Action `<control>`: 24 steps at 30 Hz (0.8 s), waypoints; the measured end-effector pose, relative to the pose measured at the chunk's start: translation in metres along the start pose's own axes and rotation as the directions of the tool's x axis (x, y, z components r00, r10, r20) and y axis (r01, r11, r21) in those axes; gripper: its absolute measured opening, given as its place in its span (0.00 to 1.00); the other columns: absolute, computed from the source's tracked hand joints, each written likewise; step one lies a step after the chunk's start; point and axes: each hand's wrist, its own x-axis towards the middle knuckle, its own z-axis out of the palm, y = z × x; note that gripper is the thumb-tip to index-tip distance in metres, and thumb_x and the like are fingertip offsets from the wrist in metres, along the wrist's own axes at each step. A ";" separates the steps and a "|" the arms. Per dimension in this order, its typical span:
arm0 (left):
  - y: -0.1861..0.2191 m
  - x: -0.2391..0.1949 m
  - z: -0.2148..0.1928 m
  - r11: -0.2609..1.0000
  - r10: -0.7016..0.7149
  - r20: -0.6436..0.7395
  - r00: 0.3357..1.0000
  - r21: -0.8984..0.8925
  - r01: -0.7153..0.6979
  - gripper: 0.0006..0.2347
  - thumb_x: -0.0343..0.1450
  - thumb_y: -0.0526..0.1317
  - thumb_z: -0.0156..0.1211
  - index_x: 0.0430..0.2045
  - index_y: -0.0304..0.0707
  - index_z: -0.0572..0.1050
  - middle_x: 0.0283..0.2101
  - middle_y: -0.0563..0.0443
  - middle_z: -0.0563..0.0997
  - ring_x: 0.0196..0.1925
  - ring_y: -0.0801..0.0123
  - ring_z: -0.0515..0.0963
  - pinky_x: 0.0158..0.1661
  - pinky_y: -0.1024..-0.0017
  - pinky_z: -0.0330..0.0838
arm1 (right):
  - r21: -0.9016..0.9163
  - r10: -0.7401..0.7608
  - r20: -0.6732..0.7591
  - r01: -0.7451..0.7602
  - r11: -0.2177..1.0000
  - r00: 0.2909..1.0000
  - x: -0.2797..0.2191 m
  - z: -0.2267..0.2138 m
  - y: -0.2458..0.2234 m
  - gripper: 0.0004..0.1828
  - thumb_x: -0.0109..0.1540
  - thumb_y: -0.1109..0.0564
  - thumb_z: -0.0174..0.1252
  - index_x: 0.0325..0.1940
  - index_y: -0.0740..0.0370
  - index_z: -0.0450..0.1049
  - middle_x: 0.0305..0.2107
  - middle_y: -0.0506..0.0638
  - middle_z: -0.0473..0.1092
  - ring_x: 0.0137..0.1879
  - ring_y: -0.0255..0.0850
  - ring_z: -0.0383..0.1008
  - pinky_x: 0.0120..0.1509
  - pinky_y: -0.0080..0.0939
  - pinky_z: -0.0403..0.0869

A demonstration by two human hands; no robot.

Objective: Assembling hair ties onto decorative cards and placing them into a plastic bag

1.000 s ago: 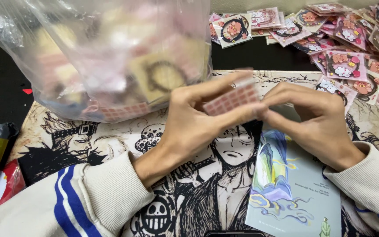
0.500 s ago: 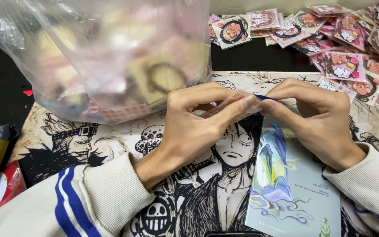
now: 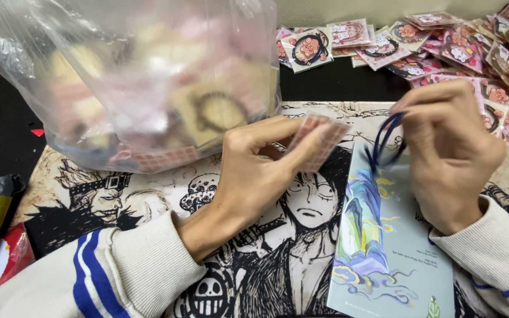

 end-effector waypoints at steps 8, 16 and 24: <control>0.001 -0.006 0.004 0.999 0.020 0.132 0.991 -0.046 -0.014 0.20 0.74 0.39 0.78 0.62 0.37 0.82 0.60 0.44 0.91 0.56 0.73 0.89 0.63 0.75 0.84 | 0.135 0.043 0.206 -0.072 0.988 0.978 0.013 0.008 -0.018 0.06 0.76 0.67 0.60 0.51 0.76 0.79 0.48 0.66 0.75 0.57 0.54 0.76 0.68 0.49 0.75; 0.010 -0.002 0.007 0.967 -0.233 0.106 0.967 -0.076 0.242 0.27 0.77 0.31 0.69 0.76 0.40 0.74 0.42 0.63 0.85 0.27 0.84 0.61 0.25 0.81 0.60 | 0.284 0.343 0.302 -0.427 0.858 0.889 0.015 0.005 -0.005 0.21 0.69 0.65 0.64 0.67 0.67 0.78 0.61 0.58 0.80 0.66 0.46 0.83 0.78 0.43 0.82; -0.016 0.018 0.002 0.946 0.095 0.191 0.977 0.287 -0.148 0.38 0.77 0.43 0.61 0.84 0.26 0.53 0.77 0.28 0.74 0.72 0.41 0.78 0.65 0.54 0.74 | 0.305 0.612 0.108 -0.612 0.730 0.783 -0.023 0.022 0.099 0.03 0.61 0.72 0.76 0.37 0.78 0.93 0.33 0.57 0.81 0.42 0.42 0.77 0.51 0.39 0.74</control>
